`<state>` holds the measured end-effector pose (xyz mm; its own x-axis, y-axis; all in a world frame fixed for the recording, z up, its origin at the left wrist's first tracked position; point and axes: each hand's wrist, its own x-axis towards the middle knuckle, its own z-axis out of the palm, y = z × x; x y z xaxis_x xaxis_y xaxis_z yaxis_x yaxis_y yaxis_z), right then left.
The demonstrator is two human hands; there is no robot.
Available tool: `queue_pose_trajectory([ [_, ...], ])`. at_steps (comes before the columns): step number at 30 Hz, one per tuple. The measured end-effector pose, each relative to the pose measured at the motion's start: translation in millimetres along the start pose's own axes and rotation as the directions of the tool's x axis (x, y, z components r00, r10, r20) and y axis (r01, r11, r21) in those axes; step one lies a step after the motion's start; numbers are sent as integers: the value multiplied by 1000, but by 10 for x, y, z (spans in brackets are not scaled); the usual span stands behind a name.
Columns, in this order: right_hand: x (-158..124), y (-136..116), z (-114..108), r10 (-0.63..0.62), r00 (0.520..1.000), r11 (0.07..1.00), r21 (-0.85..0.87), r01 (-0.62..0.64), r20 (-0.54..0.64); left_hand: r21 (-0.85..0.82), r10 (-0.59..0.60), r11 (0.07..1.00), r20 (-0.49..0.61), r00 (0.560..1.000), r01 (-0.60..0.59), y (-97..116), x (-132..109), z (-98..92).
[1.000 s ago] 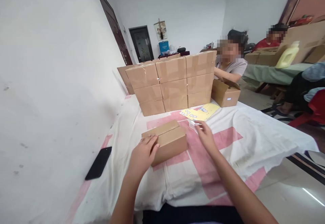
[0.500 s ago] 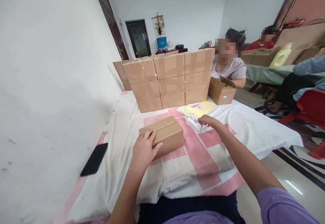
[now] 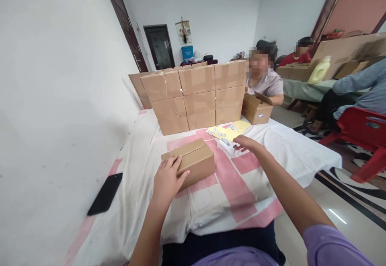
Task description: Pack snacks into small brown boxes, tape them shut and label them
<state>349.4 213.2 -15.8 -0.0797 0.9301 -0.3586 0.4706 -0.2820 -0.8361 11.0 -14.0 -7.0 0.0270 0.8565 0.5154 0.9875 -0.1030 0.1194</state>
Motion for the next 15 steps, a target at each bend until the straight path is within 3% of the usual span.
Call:
queue_pose_trajectory([
  [8,-84,345,151,-175,975,962,189,198,-134,-23,-10,1000,-13,1000,10,-29,-19,56],
  [15,-27,546,232,-214,952,899,337,279,-217,-47,1,999,-47,999,-3,-51,-26,91],
])
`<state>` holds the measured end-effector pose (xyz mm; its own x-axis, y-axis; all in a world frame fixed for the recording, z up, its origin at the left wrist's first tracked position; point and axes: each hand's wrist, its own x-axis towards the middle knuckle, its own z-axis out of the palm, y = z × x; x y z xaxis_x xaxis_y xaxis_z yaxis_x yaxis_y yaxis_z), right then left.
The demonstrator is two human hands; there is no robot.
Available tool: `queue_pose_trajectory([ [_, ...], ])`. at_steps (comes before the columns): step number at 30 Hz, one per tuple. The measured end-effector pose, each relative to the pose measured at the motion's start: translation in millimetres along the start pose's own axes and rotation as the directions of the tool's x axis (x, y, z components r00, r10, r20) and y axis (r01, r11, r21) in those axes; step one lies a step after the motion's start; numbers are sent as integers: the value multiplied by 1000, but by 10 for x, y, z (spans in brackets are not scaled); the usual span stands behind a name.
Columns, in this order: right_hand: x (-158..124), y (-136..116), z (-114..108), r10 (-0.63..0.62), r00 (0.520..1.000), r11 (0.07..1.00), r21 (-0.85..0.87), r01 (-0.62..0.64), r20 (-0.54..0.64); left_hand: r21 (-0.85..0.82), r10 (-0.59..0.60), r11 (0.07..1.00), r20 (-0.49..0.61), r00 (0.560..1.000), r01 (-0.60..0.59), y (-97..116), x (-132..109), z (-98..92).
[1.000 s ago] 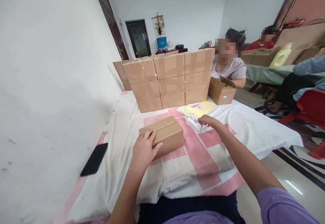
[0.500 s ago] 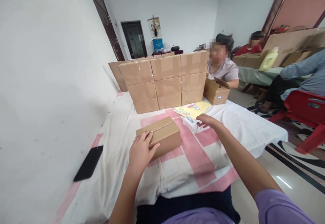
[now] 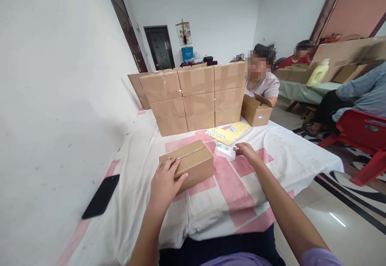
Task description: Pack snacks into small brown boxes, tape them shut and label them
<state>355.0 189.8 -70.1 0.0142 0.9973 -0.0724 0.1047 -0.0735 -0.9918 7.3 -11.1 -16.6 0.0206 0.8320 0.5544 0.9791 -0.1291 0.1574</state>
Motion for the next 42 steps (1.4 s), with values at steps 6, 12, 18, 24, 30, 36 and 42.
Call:
queue_pose_trajectory([
  [6,-49,67,38,-25,999,998,61,23,30,-3,-12,1000,7,1000,12,4,-6,14],
  [12,-39,-6,-53,-5,986,997,81,-9,169,12,-16,1000,2,1000,16,14,-7,5],
  [18,-19,22,-94,22,980,995,94,-41,199,37,-26,999,8,1000,26,17,-33,4],
  [24,-5,59,-122,31,975,988,139,-63,220,33,-34,999,18,999,33,26,-23,-8],
  [30,-11,72,-132,36,976,982,175,-75,214,39,-34,999,27,999,33,28,-13,-9],
  [36,-20,67,-109,23,985,978,198,-58,173,46,-25,999,4,1000,25,22,-1,20],
  [42,-25,-6,-124,39,989,987,151,-61,141,68,-9,998,-30,1000,11,32,8,65],
])
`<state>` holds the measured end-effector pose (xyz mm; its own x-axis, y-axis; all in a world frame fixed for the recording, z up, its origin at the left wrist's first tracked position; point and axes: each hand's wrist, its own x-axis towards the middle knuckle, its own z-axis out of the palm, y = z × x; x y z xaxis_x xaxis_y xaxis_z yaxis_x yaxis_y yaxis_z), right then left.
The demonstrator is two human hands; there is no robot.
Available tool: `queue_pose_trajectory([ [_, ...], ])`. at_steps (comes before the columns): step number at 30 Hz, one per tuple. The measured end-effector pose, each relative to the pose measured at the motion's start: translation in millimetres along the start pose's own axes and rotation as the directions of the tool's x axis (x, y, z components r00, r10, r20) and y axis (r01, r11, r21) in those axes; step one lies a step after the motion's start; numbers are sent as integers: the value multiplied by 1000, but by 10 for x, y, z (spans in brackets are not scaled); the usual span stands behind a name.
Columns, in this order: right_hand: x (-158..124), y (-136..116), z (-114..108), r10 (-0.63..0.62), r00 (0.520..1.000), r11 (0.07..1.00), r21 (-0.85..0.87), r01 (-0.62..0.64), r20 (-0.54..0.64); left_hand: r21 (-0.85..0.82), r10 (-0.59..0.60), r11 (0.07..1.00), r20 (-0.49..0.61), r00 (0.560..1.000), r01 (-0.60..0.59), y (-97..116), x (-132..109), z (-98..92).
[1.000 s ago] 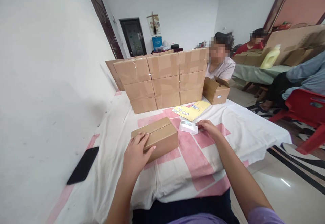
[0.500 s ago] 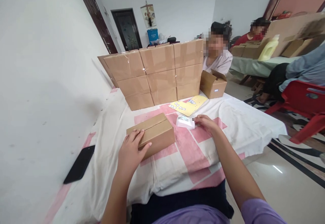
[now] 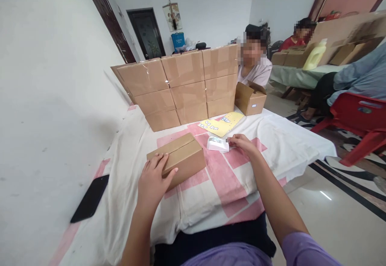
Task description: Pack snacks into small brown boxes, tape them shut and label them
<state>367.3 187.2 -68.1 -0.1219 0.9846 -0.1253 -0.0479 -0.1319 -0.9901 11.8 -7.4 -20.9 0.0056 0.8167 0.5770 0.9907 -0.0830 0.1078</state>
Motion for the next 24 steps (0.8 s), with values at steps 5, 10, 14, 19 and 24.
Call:
queue_pose_trajectory([
  [5,-2,-44,15,-18,999,987,-157,12,-36,51,8,999,-13,1000,-7,55,39,-2],
  [10,41,-13,50,-59,996,978,-206,43,-72,77,19,997,-21,1000,-18,91,56,4],
  [14,60,6,67,-100,992,976,-201,84,-74,66,23,998,-41,999,-21,84,26,26],
  [19,59,6,78,-121,991,979,-172,108,-65,52,32,998,-45,998,-30,87,11,41],
  [24,61,-4,56,-149,988,980,-140,142,-38,58,24,998,-41,999,-21,101,19,38],
])
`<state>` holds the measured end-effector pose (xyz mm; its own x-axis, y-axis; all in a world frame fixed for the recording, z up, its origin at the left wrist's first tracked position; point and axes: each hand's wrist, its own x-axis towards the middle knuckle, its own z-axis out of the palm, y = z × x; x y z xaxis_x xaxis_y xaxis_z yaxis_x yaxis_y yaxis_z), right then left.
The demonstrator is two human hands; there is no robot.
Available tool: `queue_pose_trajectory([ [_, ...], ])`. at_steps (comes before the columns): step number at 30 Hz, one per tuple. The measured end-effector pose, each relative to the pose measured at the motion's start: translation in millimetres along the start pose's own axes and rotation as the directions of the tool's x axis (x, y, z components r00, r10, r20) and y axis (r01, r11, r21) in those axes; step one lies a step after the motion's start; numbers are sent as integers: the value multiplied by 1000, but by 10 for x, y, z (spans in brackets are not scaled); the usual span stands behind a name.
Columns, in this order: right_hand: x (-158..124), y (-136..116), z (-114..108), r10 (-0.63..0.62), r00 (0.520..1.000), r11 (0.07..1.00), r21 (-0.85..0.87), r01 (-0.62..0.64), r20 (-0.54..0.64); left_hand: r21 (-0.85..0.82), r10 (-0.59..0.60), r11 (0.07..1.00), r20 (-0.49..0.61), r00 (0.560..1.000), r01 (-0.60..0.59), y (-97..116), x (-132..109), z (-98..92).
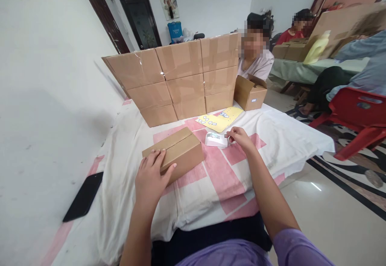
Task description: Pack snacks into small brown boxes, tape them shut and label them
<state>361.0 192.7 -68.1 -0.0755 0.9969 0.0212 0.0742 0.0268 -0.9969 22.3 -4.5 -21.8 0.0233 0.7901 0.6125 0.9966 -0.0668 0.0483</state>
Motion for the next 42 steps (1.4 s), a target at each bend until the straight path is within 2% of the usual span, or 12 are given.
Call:
queue_pose_trajectory([
  [4,-1,0,-14,-30,1000,999,17,30,8,-3,2,1000,-3,1000,-2,5,-12,-18],
  [9,-23,1,1,96,995,995,34,-96,19,-6,-13,1000,3,1000,13,18,-19,-33],
  [14,-48,31,10,166,984,983,62,-170,69,-25,-11,1000,3,1000,11,19,-15,-25],
  [20,-71,112,-49,152,980,952,248,-180,126,-43,-22,999,-13,1000,22,17,-19,-22],
  [27,-88,114,-90,194,972,937,269,-223,131,-44,-14,999,-13,1000,14,11,-9,-22],
  [37,-52,165,-62,131,981,956,246,-163,144,-2,30,1000,-53,998,-30,-47,-16,49],
  [42,-61,190,-115,122,971,947,269,-176,206,-3,22,1000,-57,998,-22,-60,-11,50],
])
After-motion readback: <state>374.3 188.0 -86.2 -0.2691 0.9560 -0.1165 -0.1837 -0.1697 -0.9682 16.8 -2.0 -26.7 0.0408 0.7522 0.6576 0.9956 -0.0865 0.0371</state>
